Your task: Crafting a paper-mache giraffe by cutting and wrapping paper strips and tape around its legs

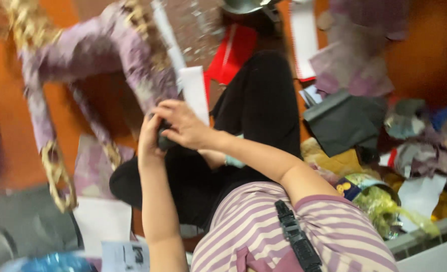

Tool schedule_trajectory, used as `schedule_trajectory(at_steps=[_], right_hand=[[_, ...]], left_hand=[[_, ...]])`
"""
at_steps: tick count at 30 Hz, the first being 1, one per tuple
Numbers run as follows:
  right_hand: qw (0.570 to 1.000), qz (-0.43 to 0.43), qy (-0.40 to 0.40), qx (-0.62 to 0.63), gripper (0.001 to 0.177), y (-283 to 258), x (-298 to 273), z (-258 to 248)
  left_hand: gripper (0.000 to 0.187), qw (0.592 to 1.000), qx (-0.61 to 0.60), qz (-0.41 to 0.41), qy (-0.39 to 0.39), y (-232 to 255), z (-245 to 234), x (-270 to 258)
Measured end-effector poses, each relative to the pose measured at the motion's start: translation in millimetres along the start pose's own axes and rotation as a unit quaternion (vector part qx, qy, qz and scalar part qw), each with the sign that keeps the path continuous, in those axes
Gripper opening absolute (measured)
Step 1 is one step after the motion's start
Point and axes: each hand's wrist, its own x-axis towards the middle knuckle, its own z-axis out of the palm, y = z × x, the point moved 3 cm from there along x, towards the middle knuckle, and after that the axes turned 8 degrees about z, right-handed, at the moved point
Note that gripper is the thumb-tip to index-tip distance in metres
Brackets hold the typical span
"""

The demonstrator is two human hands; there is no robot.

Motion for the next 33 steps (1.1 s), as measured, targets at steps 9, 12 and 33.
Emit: schedule_trajectory(at_steps=[9, 12, 33], right_hand=[[0.988, 0.1, 0.107, -0.045, 0.022, 43.2, -29.0, -117.3], [0.944, 0.154, 0.254, -0.145, 0.012, 71.3, -55.0, -227.4], [0.815, 0.236, 0.0, -0.529, 0.01, 286.0, -179.7, -410.4]], left_hand=[[0.022, 0.992, -0.095, -0.087, 0.008, -6.9, -28.1, 6.4], [0.023, 0.993, -0.097, -0.066, -0.008, -1.5, -19.7, 0.5], [0.087, 0.975, 0.215, 0.054, 0.011, 55.1, 53.3, -40.7]])
